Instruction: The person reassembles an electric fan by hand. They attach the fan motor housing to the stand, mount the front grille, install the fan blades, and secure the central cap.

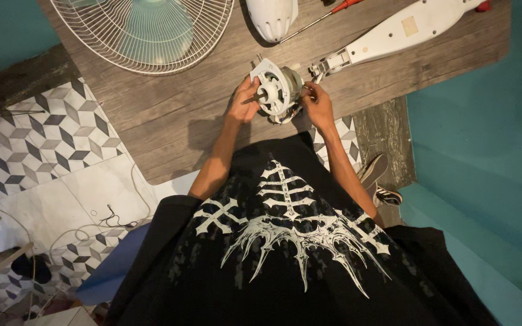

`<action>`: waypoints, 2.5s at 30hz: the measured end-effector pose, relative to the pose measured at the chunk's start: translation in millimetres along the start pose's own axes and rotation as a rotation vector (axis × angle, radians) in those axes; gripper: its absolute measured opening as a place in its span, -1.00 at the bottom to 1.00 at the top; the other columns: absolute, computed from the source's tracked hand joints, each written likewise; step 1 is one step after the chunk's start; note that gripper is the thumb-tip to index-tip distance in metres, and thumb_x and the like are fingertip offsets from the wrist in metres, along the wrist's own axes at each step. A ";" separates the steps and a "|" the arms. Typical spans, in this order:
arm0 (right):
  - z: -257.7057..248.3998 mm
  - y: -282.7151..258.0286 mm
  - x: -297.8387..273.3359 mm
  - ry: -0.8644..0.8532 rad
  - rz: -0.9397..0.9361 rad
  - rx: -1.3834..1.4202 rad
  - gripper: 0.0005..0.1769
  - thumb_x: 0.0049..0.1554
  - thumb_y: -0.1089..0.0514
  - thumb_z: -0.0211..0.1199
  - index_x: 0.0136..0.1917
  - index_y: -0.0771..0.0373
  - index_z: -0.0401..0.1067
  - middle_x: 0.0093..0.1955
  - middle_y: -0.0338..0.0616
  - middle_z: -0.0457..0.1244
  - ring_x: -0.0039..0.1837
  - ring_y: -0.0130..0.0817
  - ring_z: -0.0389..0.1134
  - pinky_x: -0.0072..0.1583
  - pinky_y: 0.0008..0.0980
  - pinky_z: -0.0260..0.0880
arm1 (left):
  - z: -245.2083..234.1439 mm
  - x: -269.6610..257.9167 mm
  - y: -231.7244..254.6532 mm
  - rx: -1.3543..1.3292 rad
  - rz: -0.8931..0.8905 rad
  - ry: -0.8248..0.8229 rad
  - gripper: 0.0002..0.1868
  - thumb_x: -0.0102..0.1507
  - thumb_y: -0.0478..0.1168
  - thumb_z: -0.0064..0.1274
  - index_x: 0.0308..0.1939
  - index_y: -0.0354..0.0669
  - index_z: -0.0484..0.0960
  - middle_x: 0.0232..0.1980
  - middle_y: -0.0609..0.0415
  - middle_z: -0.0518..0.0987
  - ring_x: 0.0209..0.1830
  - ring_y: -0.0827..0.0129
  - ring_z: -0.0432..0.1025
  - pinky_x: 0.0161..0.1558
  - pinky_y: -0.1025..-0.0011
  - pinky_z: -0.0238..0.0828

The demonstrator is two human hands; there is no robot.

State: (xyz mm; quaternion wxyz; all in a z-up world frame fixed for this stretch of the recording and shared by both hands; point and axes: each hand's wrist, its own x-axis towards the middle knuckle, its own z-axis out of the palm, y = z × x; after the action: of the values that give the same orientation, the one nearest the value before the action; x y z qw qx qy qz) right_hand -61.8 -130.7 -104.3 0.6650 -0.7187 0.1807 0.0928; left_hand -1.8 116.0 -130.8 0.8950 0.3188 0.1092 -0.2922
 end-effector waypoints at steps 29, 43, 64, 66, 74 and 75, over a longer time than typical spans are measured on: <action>-5.0 -40.8 -12.3 -0.021 0.199 0.545 -0.49 0.39 -0.06 0.06 0.44 0.31 0.38 0.01 -0.23 0.27 -0.06 -0.48 0.28 0.06 -0.43 0.46 | -23.1 11.3 -23.1 -0.334 -0.069 0.020 -0.52 0.33 -0.28 -0.16 0.35 -0.24 0.38 0.19 -0.06 0.57 0.18 0.14 0.49 0.32 0.11 0.38; 4.5 -28.9 -12.4 -0.024 0.128 0.548 -0.43 0.30 0.13 0.24 0.50 0.17 0.14 -0.04 -0.23 0.28 -0.03 -0.50 0.23 -0.01 -0.40 0.30 | 55.4 -6.8 27.6 -0.230 -0.242 -0.144 -0.17 0.38 0.31 -0.20 0.36 -0.42 0.42 0.27 -0.25 0.56 0.24 0.02 0.51 0.32 0.04 0.45; 24.0 -41.8 -10.8 -0.248 0.303 0.691 -0.38 0.43 -0.14 -0.20 0.45 0.40 0.26 0.34 0.05 0.31 0.31 -0.24 0.40 0.34 -0.25 0.45 | 52.1 18.5 15.6 0.611 0.273 0.440 -0.44 0.40 0.16 0.08 0.00 -0.38 0.53 -0.12 0.01 0.56 -0.11 0.35 0.42 -0.09 0.29 0.44; 26.7 -39.0 -5.9 -0.234 0.320 0.693 -0.43 0.41 -0.13 -0.18 0.39 0.36 0.30 0.29 -0.03 0.32 0.27 -0.30 0.40 0.30 -0.29 0.47 | 54.1 21.6 17.0 1.027 0.462 0.549 -0.37 0.48 0.16 0.15 0.12 -0.47 0.48 0.03 0.01 0.56 0.06 0.32 0.40 0.08 0.23 0.37; 21.5 -16.8 8.5 -0.233 0.320 0.684 -0.57 0.41 -0.01 -0.12 0.26 0.35 0.38 0.09 -0.11 0.37 0.03 -0.41 0.41 0.02 -0.42 0.49 | 85.3 11.5 25.8 0.894 0.252 0.580 -0.53 0.28 0.14 0.19 -0.31 -0.26 0.57 -0.39 0.07 0.53 -0.39 0.45 0.32 -0.33 0.37 0.32; 19.4 -17.5 9.6 -0.265 0.270 0.701 -0.58 0.46 -0.01 -0.09 0.26 0.37 0.39 0.07 -0.09 0.37 -0.03 -0.42 0.37 -0.05 -0.43 0.44 | 87.9 11.8 26.9 0.871 0.256 0.570 -0.55 0.26 0.12 0.21 -0.31 -0.25 0.58 -0.40 0.08 0.52 -0.41 0.47 0.31 -0.36 0.39 0.31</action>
State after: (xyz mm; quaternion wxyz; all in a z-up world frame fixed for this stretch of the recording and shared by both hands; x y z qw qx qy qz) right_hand -44.2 -111.9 -93.7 0.8694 -0.3996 0.2068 0.2042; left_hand 24.4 71.7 -53.8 0.6433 0.7380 0.1771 -0.1009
